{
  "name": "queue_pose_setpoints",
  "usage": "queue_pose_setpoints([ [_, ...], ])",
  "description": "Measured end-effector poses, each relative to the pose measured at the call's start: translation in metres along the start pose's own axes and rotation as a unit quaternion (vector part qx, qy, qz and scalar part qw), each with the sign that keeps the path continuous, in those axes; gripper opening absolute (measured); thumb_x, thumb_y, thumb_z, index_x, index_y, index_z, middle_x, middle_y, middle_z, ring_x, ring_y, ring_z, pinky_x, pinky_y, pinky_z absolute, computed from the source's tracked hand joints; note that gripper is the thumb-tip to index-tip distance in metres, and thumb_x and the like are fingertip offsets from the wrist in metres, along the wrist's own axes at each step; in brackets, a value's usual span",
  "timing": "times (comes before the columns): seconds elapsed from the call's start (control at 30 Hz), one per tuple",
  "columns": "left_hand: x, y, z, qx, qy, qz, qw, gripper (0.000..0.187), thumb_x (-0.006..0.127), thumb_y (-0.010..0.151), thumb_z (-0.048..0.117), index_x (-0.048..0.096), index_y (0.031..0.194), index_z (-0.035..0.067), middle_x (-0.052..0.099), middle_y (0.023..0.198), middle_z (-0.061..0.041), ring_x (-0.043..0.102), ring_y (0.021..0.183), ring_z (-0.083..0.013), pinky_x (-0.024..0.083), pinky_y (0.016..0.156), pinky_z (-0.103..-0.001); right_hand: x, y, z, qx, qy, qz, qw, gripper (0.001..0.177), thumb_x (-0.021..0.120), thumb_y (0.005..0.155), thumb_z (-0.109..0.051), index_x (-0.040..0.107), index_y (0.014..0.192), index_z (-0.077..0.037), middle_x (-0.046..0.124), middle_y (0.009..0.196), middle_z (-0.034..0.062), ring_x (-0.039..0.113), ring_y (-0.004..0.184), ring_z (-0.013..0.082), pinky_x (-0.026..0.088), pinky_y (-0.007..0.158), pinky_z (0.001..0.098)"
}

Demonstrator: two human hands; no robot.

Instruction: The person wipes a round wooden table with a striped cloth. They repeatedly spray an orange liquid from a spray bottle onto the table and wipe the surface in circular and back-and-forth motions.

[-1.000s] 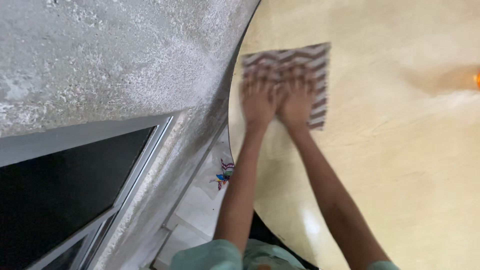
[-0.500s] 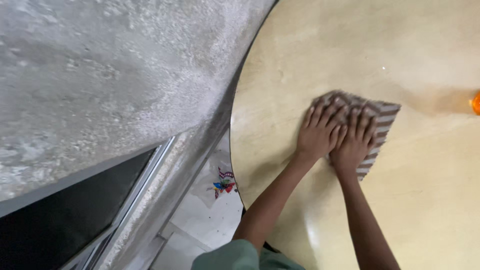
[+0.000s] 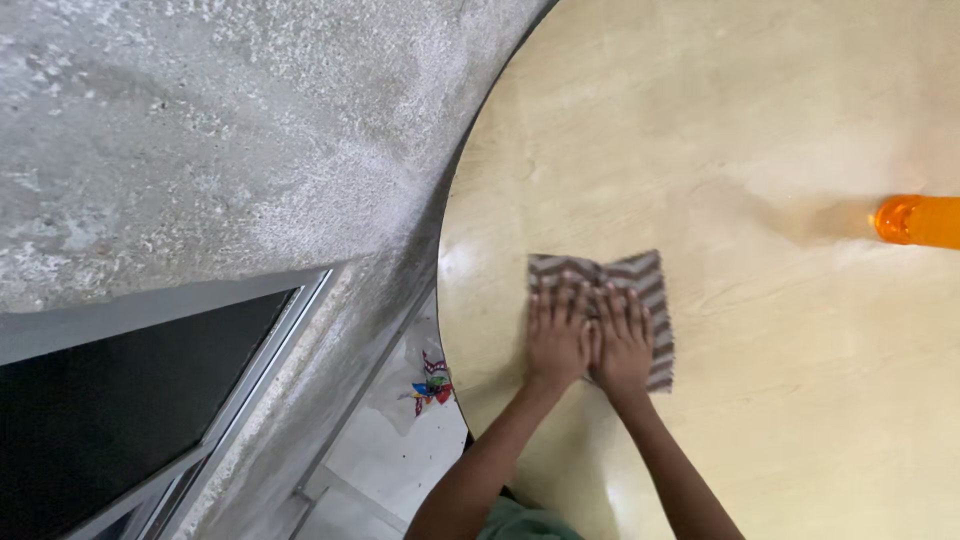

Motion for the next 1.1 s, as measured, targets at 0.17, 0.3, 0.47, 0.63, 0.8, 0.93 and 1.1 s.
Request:
queue_pose_setpoints([
  [0.17,0.027,0.089,0.067,0.16,0.046,-0.031,0.985,0.061,0.037,0.107,0.043,0.031,0.164,0.023,0.02,0.174,-0.004,0.015,0.161,-0.0307,0.009,0.133,-0.046,-0.018,0.03,0.073,0.158,-0.007,0.045,0.986,0.054,0.036,0.112,-0.029,0.043,0.162,-0.009,0.037,0.169,0.0116,0.023,0.159,0.0383,0.014,0.125,0.0536],
  [0.3,0.028,0.196,0.061,0.158,0.087,0.01,0.984,0.06,0.038,0.108,0.048,0.03,0.164,0.03,0.022,0.173,0.003,0.018,0.16,-0.0224,0.013,0.133,-0.043,-0.016,0.13,0.088,0.201,-0.023,0.076,0.976,0.056,0.035,0.115,-0.03,0.038,0.167,-0.01,0.027,0.172,0.0156,0.014,0.159,0.0396,0.01,0.126,0.0561],
  [0.47,-0.02,0.222,-0.036,0.031,0.062,0.052,0.996,0.057,0.038,0.107,0.045,0.032,0.162,0.029,0.025,0.171,0.0,0.018,0.159,-0.0256,0.015,0.13,-0.047,-0.002,0.213,0.01,0.089,-0.022,0.065,0.994,0.055,0.041,0.112,-0.034,0.043,0.162,-0.011,0.032,0.17,0.0153,0.02,0.157,0.0407,0.012,0.126,0.0552],
  [0.63,-0.043,0.098,-0.085,-0.038,0.03,0.098,0.994,0.06,0.039,0.105,0.038,0.033,0.162,0.018,0.023,0.171,-0.012,0.018,0.158,-0.0358,0.014,0.128,-0.051,0.013,0.142,-0.058,-0.036,0.021,0.043,0.998,0.053,0.044,0.107,-0.032,0.048,0.158,-0.014,0.038,0.167,0.0099,0.028,0.155,0.0351,0.018,0.126,0.0497],
  [0.8,0.0,-0.021,-0.028,-0.027,0.01,0.04,0.999,0.061,0.041,0.104,0.035,0.035,0.162,0.016,0.022,0.171,-0.014,0.016,0.158,-0.0399,0.012,0.129,-0.052,0.009,-0.001,-0.028,-0.036,0.021,0.021,0.999,0.052,0.046,0.106,-0.029,0.05,0.156,-0.014,0.043,0.165,0.0037,0.034,0.155,0.0292,0.023,0.127,0.0455],
  [0.93,0.026,-0.009,0.04,0.051,-0.031,0.009,0.998,0.067,0.042,0.1,0.038,0.031,0.163,0.015,0.019,0.172,-0.013,0.014,0.159,-0.0368,0.008,0.128,-0.052,-0.003,-0.037,0.047,0.0,-0.012,0.039,0.999,0.05,0.044,0.107,-0.03,0.049,0.155,-0.015,0.044,0.163,0.0052,0.035,0.155,0.0281,0.025,0.125,0.0468],
  [1.1,0.051,0.059,0.11,0.079,-0.017,0.016,0.997,0.067,0.04,0.102,0.038,0.029,0.165,0.02,0.017,0.175,-0.006,0.013,0.162,-0.0307,0.008,0.132,-0.048,-0.011,-0.011,0.146,0.034,-0.027,0.044,0.998,0.055,0.044,0.109,-0.029,0.045,0.16,-0.009,0.04,0.166,0.0137,0.029,0.156,0.0351,0.023,0.122,0.0501],
])
Point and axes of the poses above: each hand's wrist, its own y-axis towards the middle knuckle, its own x-axis out of the palm, z = x × y, the point moved 1 cm from there along y, towards the middle knuckle
